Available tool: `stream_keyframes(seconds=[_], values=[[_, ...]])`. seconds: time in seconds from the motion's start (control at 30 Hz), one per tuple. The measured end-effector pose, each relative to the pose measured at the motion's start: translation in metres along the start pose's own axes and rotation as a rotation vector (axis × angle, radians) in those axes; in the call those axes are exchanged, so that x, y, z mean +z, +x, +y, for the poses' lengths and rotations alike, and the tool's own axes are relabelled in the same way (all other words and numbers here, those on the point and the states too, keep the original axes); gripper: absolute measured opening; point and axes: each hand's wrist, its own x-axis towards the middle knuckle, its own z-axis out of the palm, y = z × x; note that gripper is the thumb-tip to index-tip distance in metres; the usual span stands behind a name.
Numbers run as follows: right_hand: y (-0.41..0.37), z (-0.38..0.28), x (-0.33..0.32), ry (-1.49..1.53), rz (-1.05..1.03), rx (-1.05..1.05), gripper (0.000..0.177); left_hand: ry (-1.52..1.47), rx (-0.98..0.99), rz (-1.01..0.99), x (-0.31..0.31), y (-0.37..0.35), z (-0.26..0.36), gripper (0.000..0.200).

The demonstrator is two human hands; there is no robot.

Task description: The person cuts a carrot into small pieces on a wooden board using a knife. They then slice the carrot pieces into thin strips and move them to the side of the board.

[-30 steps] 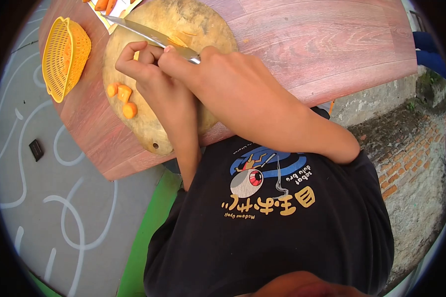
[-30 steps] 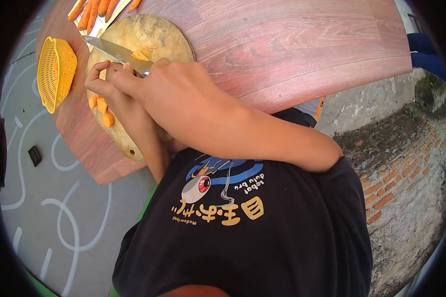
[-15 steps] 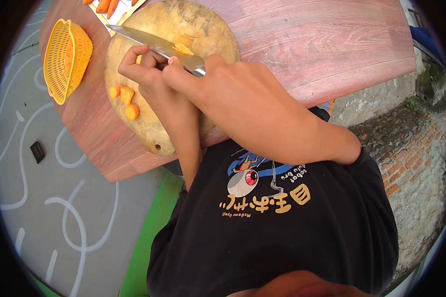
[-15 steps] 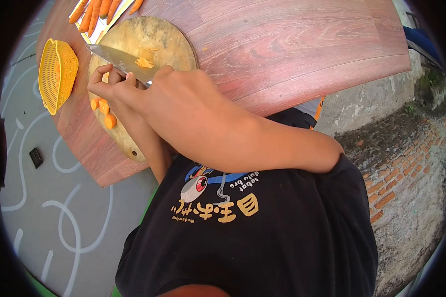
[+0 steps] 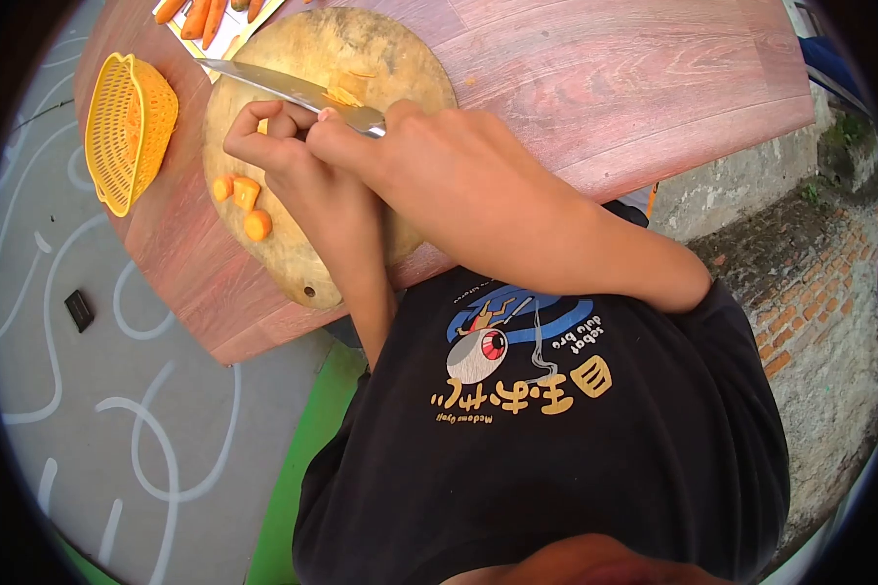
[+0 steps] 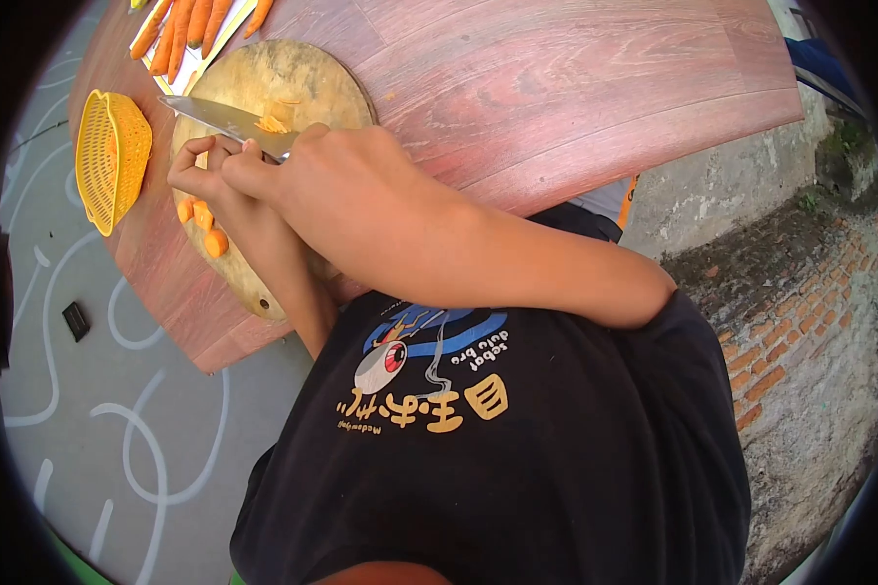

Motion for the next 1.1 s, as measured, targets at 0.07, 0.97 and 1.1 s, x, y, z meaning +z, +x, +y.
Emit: stream_keyframes(seconds=[0.07, 0.97, 1.1], values=[[0.0, 0.002, -0.001, 0.032, -0.026, 0.002, 0.063, 0.024, 0.026, -0.007, 0.001, 0.0, 0.003, 0.034], [-0.003, 0.003, 0.004, 0.202, 0.044, 0.004, 0.056, 0.183, 0.156, -0.01, -0.002, -0.001, -0.002, 0.038], [0.0, 0.001, 0.003, 0.198, 0.04, 0.0, 0.051, 0.148, 0.025, 0.041, 0.0, -0.004, 0.011, 0.039]])
